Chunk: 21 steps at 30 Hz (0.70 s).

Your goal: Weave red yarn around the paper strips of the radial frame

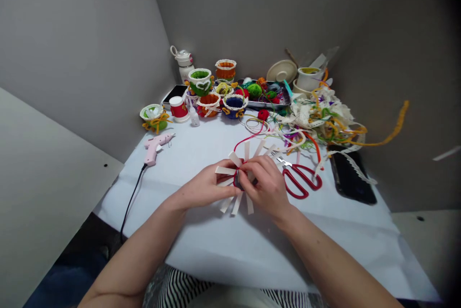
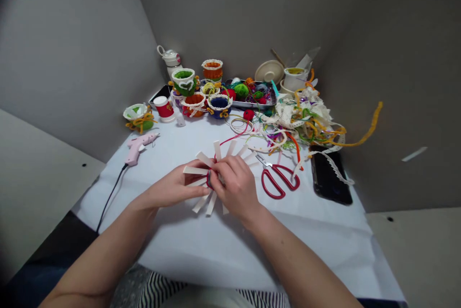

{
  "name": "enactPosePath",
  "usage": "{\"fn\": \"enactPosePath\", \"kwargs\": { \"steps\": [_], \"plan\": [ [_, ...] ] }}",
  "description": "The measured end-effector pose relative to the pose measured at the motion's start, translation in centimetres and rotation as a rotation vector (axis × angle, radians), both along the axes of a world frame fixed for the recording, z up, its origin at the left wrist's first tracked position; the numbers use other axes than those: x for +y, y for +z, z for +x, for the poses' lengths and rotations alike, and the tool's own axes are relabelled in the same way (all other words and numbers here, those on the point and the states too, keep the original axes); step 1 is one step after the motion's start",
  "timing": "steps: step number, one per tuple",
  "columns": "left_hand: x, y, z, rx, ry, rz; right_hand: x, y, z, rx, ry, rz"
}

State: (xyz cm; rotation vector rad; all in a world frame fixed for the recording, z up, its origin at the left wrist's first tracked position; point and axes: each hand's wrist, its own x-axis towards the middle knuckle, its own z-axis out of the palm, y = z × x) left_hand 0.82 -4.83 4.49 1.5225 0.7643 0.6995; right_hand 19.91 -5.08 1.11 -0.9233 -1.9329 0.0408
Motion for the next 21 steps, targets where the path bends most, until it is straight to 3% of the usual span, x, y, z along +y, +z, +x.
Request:
{"fn": "enactPosePath", "kwargs": {
  "steps": [6,10,21],
  "plan": [
    [-1.0,-0.4,1.4,0.334,0.349,0.272,0.0,-0.2,0.2,0.033,0.028,-0.042],
    [-1.1,-0.5,1.6,0.475,0.494,0.381,-0.1,-0.4,0.1,0.077,0.046,-0.092],
    [-0.7,-2.5,2.8,0.234,0.699,0.379,-0.3,-0.5,0.0,0.085,0.059,-0.098]
  ]
}}
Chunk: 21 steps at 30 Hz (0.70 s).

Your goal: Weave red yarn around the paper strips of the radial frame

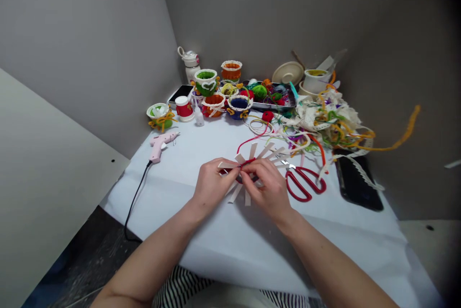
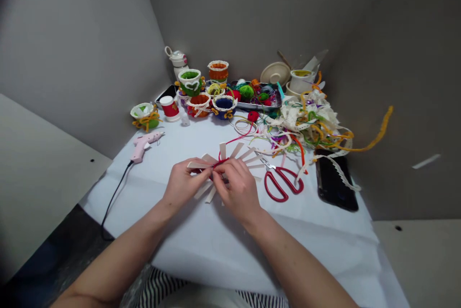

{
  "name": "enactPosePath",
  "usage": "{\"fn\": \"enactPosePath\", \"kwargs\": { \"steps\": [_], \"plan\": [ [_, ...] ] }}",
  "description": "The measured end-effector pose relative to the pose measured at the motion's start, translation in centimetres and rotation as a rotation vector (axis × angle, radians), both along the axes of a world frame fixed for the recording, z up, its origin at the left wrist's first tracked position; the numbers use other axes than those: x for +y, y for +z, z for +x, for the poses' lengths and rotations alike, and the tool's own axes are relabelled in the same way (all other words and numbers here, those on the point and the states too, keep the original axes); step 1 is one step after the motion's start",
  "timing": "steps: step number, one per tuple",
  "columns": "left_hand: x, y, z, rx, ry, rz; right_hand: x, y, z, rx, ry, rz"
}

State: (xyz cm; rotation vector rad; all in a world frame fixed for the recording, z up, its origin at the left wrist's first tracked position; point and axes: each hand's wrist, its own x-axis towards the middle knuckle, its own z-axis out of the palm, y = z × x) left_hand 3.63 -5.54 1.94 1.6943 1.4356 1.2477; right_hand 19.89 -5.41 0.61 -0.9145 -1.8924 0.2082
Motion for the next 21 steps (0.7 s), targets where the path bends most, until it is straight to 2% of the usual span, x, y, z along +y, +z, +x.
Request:
{"fn": "enactPosePath", "kwargs": {
  "steps": [10,17,21],
  "plan": [
    [0.11,-0.54,-0.32,-0.245,0.0,-0.158,0.06,-0.27,-0.24,-0.132,0.011,0.054],
    [0.54,-0.72,-0.5,-0.226,0.029,-0.182,0.02,-0.06,0.05,-0.298,0.008,0.017],
    [0.43,-0.71,-0.42,-0.181,0.029,-0.159,0.18,0.31,0.5,-0.164,-0.043,0.072]
  ]
}}
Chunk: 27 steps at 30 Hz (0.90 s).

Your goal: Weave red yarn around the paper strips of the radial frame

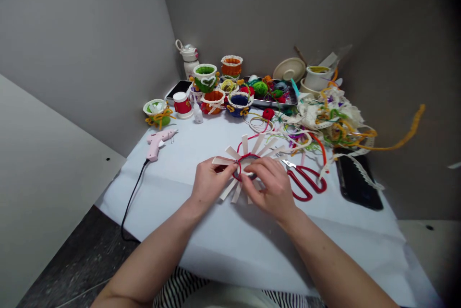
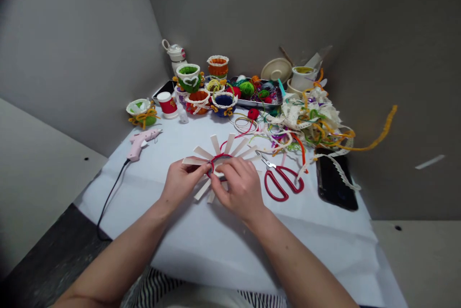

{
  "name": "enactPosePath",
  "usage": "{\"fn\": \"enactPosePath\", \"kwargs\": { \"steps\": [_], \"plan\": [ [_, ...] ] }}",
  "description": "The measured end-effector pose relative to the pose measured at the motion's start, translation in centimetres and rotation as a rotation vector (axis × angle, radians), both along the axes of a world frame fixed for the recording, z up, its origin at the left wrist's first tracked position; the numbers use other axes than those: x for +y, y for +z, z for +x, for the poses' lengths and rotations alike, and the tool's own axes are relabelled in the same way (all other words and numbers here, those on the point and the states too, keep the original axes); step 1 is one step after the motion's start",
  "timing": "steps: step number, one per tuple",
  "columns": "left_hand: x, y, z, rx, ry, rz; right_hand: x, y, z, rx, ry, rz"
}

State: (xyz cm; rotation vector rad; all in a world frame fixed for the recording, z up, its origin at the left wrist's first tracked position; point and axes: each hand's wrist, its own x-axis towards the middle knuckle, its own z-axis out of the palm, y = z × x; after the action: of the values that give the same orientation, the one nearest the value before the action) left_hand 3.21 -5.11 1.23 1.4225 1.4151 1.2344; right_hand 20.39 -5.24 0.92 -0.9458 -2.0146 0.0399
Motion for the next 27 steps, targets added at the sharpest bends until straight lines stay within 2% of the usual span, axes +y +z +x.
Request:
{"fn": "enactPosePath", "kwargs": {
  "steps": [4,9,19,27],
  "plan": [
    [-0.4,0.0,0.2,0.072,-0.039,0.062,0.4,-0.5,0.4,0.021,0.029,0.068],
    [-0.6,-0.2,0.2,0.179,-0.055,0.04,0.9,-1.1,0.5,-0.077,0.015,0.037],
    [-0.5,-0.3,-0.1,0.207,-0.088,0.027,1.1,-0.8,0.6,-0.113,0.111,0.075],
    [-0.7,0.0,0.0,0.222,-0.126,0.021,1.0,-1.0,0.2,-0.031,0.084,0.042]
  ]
}}
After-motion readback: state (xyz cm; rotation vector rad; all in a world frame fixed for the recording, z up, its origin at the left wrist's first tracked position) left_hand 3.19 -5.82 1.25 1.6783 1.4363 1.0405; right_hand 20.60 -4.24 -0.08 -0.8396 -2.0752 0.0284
